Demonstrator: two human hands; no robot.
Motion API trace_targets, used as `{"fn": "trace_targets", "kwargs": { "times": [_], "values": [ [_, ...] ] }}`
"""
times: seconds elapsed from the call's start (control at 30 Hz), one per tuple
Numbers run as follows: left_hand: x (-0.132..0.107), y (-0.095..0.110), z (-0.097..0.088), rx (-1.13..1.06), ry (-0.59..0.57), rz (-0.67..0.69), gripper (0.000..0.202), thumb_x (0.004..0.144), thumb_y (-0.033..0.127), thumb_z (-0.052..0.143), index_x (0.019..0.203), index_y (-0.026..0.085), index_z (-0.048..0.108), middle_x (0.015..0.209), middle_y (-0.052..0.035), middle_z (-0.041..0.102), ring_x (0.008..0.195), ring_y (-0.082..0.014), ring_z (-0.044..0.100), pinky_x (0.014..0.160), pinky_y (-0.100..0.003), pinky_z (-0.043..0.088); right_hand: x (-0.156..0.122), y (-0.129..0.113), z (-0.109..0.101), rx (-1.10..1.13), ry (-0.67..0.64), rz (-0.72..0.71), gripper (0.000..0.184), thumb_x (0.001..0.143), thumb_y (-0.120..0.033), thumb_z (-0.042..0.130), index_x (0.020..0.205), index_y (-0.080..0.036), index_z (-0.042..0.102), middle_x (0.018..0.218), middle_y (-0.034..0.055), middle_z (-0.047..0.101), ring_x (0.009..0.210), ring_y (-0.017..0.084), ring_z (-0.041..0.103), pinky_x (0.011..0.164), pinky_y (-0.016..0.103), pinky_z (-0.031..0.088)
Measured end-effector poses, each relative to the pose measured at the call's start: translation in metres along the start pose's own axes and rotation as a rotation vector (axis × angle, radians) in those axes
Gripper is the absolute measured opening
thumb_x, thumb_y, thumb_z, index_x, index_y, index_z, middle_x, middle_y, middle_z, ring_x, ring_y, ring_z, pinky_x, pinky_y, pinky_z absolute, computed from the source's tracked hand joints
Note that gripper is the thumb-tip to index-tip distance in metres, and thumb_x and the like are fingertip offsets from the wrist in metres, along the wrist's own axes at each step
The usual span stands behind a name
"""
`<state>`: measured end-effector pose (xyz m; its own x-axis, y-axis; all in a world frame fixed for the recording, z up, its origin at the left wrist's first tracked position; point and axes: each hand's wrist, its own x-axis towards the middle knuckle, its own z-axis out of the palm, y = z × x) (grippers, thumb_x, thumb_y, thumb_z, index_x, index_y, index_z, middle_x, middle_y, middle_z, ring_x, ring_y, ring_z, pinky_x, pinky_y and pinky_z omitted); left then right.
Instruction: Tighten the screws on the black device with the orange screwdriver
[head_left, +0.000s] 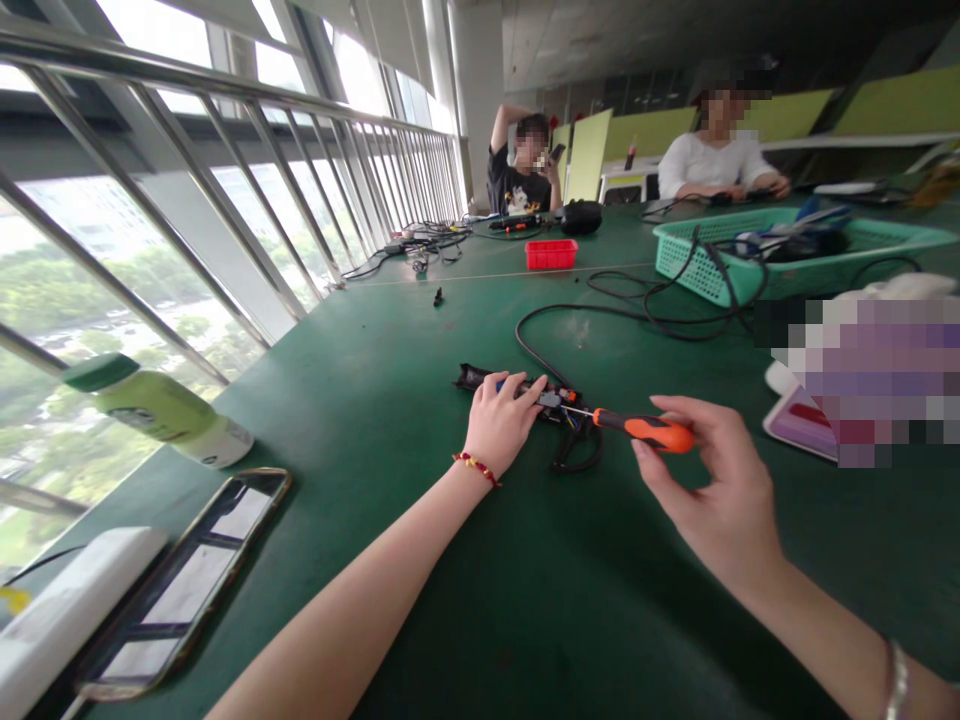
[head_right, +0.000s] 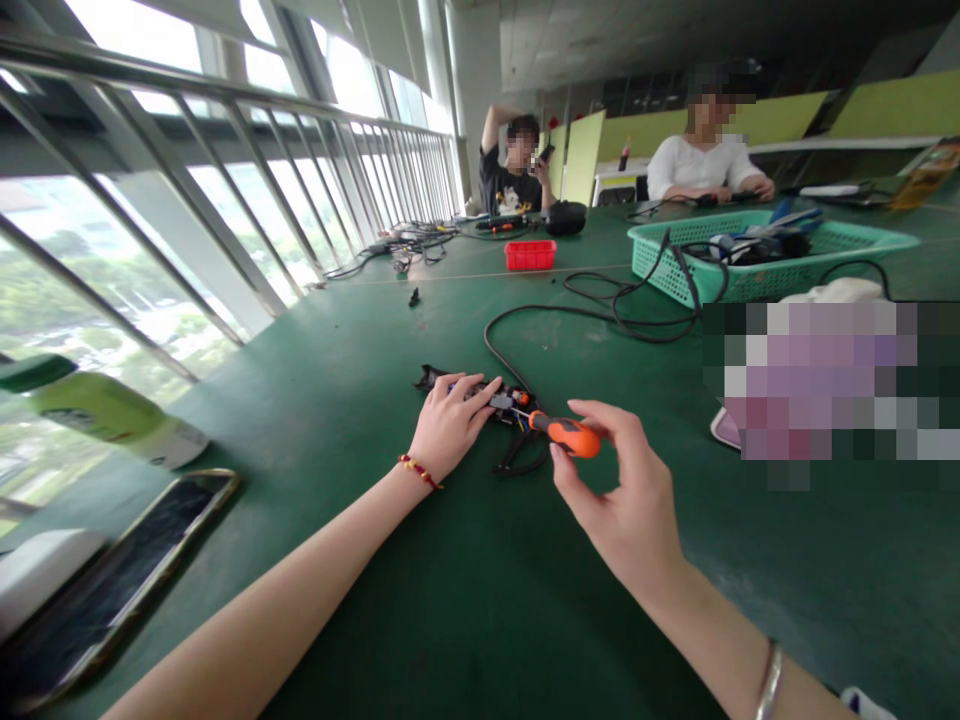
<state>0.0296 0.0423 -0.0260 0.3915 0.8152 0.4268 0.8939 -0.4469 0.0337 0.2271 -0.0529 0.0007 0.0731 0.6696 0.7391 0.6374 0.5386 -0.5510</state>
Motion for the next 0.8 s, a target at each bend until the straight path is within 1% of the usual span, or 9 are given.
{"fn": "trace_targets", "kwargs": {
  "times": [0.07,0.17,0.23,0.4,0.47,0.5,0.53,0.6,0.8],
  "values": [
    [-0.0002,-0.0006,0.0009,0.005,0.006,0.002,0.039,0.093,0.031,0.048,0.132,0.029,0.051,0.128,-0.0036,0.056,0.116,-0.0253,0.042,0.098,-0.041,0.042,-0.0003,0.0009,-0.0003,-0.004,0.010,-0.008,0.032,0.081,-0.024,0.063,0.111,-0.019,0.056,0.100,0.0070,0.063,0.089,0.019,0.064,0.079,0.031,0.053],
    [-0.0007,-0.0007,0.0010,0.010,0.008,0.006,0.039,0.093,0.031,0.048,0.132,0.030,0.051,0.127,-0.0041,0.056,0.116,-0.0252,0.042,0.097,-0.041,0.043,-0.0001,0.0006,-0.0012,-0.016,-0.045,0.024,0.025,0.081,-0.028,0.062,0.104,-0.020,0.058,0.089,0.0046,0.064,0.075,0.017,0.065,0.067,0.028,0.054],
    [-0.0008,-0.0003,0.0002,0.012,0.010,0.004,0.038,0.093,0.030,0.048,0.131,0.030,0.052,0.126,-0.0042,0.056,0.116,-0.0252,0.042,0.097,-0.041,0.043,0.0001,0.0005,-0.0011,-0.009,-0.067,0.045,0.023,0.082,-0.030,0.062,0.103,-0.020,0.059,0.086,0.0038,0.064,0.071,0.016,0.065,0.062,0.027,0.054],
    [-0.0003,-0.0002,-0.0014,0.018,0.006,0.014,0.038,0.093,0.030,0.049,0.130,0.029,0.052,0.126,-0.0047,0.056,0.115,-0.0244,0.042,0.097,-0.040,0.043,0.0000,0.0027,0.0007,0.014,0.017,0.020,0.033,0.081,-0.025,0.062,0.113,-0.020,0.055,0.106,0.0081,0.061,0.091,0.019,0.064,0.080,0.033,0.054],
    [0.0000,-0.0007,-0.0009,0.022,0.001,0.015,0.038,0.093,0.030,0.049,0.130,0.029,0.052,0.126,-0.0045,0.056,0.115,-0.0242,0.043,0.097,-0.040,0.043,0.0000,0.0028,0.0002,0.004,0.019,0.018,0.033,0.081,-0.026,0.063,0.113,-0.021,0.055,0.101,0.0067,0.062,0.087,0.018,0.065,0.076,0.032,0.054],
    [0.0001,-0.0008,-0.0006,0.024,0.003,0.013,0.038,0.093,0.030,0.049,0.130,0.030,0.053,0.126,-0.0043,0.056,0.115,-0.0241,0.043,0.097,-0.040,0.043,0.0000,0.0026,-0.0003,-0.008,-0.004,0.025,0.030,0.080,-0.027,0.064,0.109,-0.021,0.057,0.094,0.0049,0.063,0.080,0.017,0.065,0.071,0.030,0.055],
    [0.0002,-0.0010,-0.0002,0.025,0.005,0.010,0.037,0.093,0.030,0.049,0.130,0.030,0.053,0.126,-0.0042,0.057,0.115,-0.0241,0.043,0.097,-0.040,0.043,0.0000,0.0022,-0.0007,-0.004,-0.047,0.036,0.026,0.081,-0.028,0.063,0.106,-0.021,0.058,0.091,0.0042,0.064,0.078,0.017,0.066,0.067,0.028,0.055],
    [0.0004,-0.0012,0.0004,0.029,0.011,0.008,0.037,0.093,0.030,0.049,0.129,0.031,0.054,0.126,-0.0041,0.057,0.115,-0.0241,0.043,0.097,-0.039,0.043,0.0001,0.0016,-0.0011,-0.008,-0.065,0.048,0.023,0.082,-0.028,0.063,0.103,-0.021,0.059,0.088,0.0036,0.064,0.074,0.016,0.066,0.063,0.026,0.054],
    [0.0010,-0.0023,-0.0007,0.060,-0.008,0.038,0.040,0.093,0.029,0.048,0.133,0.029,0.050,0.126,-0.0044,0.056,0.115,-0.0243,0.043,0.098,-0.039,0.042,0.0013,0.0026,0.0021,0.010,0.046,0.032,0.036,0.080,-0.025,0.063,0.115,-0.021,0.054,0.100,0.0066,0.060,0.086,0.018,0.063,0.076,0.032,0.054]
  ]
}}
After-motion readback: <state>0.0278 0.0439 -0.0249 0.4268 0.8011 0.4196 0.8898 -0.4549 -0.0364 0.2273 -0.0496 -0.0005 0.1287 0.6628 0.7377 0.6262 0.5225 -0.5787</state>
